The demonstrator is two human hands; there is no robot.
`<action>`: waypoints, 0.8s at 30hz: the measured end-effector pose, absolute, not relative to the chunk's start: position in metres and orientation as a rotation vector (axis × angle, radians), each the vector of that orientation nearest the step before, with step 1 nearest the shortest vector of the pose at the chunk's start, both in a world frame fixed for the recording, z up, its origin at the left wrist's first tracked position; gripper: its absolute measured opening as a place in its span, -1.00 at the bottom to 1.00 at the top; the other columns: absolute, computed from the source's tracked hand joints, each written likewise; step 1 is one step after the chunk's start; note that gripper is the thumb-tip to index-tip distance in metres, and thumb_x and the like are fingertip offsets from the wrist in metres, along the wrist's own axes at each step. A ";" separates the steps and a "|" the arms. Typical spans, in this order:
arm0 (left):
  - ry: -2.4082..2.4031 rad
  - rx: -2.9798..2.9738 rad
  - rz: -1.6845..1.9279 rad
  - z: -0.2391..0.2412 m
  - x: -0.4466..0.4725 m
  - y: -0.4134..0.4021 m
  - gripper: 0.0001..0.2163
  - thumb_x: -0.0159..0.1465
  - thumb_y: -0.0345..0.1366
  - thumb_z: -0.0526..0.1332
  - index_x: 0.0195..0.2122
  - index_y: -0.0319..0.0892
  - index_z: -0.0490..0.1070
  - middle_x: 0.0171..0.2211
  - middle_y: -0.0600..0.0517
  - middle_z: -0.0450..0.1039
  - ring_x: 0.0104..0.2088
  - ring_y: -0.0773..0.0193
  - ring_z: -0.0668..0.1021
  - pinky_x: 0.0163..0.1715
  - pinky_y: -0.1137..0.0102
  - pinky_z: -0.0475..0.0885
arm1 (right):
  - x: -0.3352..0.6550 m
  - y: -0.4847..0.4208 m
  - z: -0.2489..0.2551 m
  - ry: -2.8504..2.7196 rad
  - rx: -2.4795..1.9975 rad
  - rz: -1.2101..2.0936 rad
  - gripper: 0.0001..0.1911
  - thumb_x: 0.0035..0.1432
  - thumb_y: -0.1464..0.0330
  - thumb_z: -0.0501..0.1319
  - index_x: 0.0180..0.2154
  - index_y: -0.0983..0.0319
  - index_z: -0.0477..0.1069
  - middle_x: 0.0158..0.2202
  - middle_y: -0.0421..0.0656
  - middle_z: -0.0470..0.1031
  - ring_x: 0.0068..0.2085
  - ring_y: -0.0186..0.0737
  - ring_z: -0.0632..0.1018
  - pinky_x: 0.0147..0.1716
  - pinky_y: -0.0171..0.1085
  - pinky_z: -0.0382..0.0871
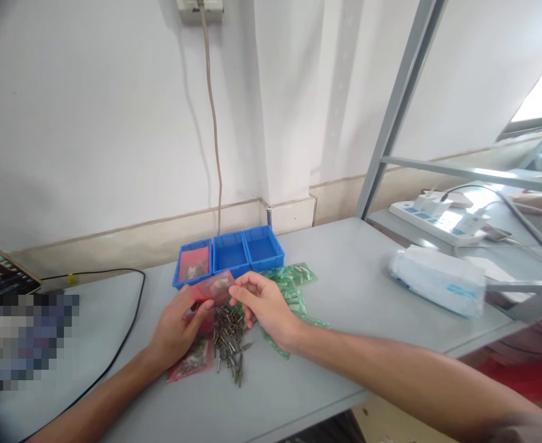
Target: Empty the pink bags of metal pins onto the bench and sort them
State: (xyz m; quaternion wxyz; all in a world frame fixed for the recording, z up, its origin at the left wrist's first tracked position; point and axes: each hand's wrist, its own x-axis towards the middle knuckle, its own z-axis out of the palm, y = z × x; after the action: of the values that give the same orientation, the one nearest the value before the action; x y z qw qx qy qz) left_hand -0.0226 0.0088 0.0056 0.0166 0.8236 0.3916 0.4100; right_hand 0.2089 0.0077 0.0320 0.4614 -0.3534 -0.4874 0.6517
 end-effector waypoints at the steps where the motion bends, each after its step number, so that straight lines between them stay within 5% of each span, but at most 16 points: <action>1: 1.218 2.558 1.279 0.006 -0.022 0.008 -0.84 0.53 -0.27 0.18 -0.21 -0.13 0.48 -0.35 0.04 0.51 -0.32 0.19 0.45 -0.27 0.35 0.40 | 0.209 0.008 0.032 -1.199 -0.883 1.598 -0.63 0.22 0.07 0.43 -0.25 0.20 0.42 -0.37 -0.26 0.54 -0.58 -0.45 0.31 -0.62 -0.40 0.22; 8: 1.227 2.537 1.332 0.010 -0.023 0.005 -0.78 0.52 -0.30 0.17 -0.33 -0.14 0.43 -0.39 0.05 0.45 -0.33 0.22 0.44 -0.26 0.32 0.40 | 0.210 0.009 0.030 -1.233 -0.984 1.482 -0.62 0.23 0.03 0.42 -0.32 0.19 0.46 -0.64 -0.41 0.18 -0.63 -0.41 0.23 -0.63 -0.38 0.19; 12: 1.180 2.554 1.443 0.008 -0.024 0.006 -0.88 0.49 -0.36 0.21 -0.14 -0.14 0.55 -0.01 -0.10 0.51 -0.04 0.14 0.55 -0.03 0.23 0.51 | 0.210 0.009 0.032 -1.199 -0.959 1.523 -0.61 0.25 0.00 0.39 -0.27 0.16 0.42 -0.63 -0.40 0.23 -0.63 -0.38 0.28 -0.62 -0.37 0.27; 15: 1.109 2.634 1.375 0.008 -0.025 0.005 -0.84 0.48 -0.40 0.21 -0.09 -0.13 0.61 0.39 -0.18 0.26 0.27 -0.03 0.45 0.07 0.15 0.53 | 0.210 0.010 0.031 -1.138 -0.914 1.559 -0.59 0.25 -0.02 0.39 -0.28 0.16 0.39 -0.61 -0.39 0.28 -0.61 -0.38 0.32 -0.59 -0.37 0.32; 18: 1.063 2.743 1.257 0.010 -0.024 0.004 -0.79 0.47 -0.42 0.20 -0.02 -0.12 0.63 0.56 -0.14 -0.02 0.41 -0.14 0.33 0.18 0.05 0.50 | 0.211 0.013 0.029 -1.078 -0.897 1.587 -0.58 0.23 -0.01 0.41 -0.26 0.17 0.38 -0.63 -0.40 0.28 -0.63 -0.40 0.33 -0.61 -0.39 0.27; 24: 0.976 2.921 1.146 0.011 -0.025 0.003 -0.67 0.45 -0.43 0.22 0.21 -0.12 0.51 0.38 -0.14 0.40 0.45 -0.12 0.29 0.37 -0.06 0.33 | 0.211 0.015 0.031 -1.055 -0.884 1.561 -0.66 0.23 0.10 0.42 -0.14 0.14 0.41 -0.62 -0.42 0.29 -0.63 -0.39 0.29 -0.67 -0.42 0.24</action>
State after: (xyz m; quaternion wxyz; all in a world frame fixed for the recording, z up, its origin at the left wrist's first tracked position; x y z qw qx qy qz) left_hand -0.0255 0.0028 0.0112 -0.0721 0.8866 0.2963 0.3477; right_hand 0.2115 0.0149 0.0306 0.5056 -0.3665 -0.4372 0.6472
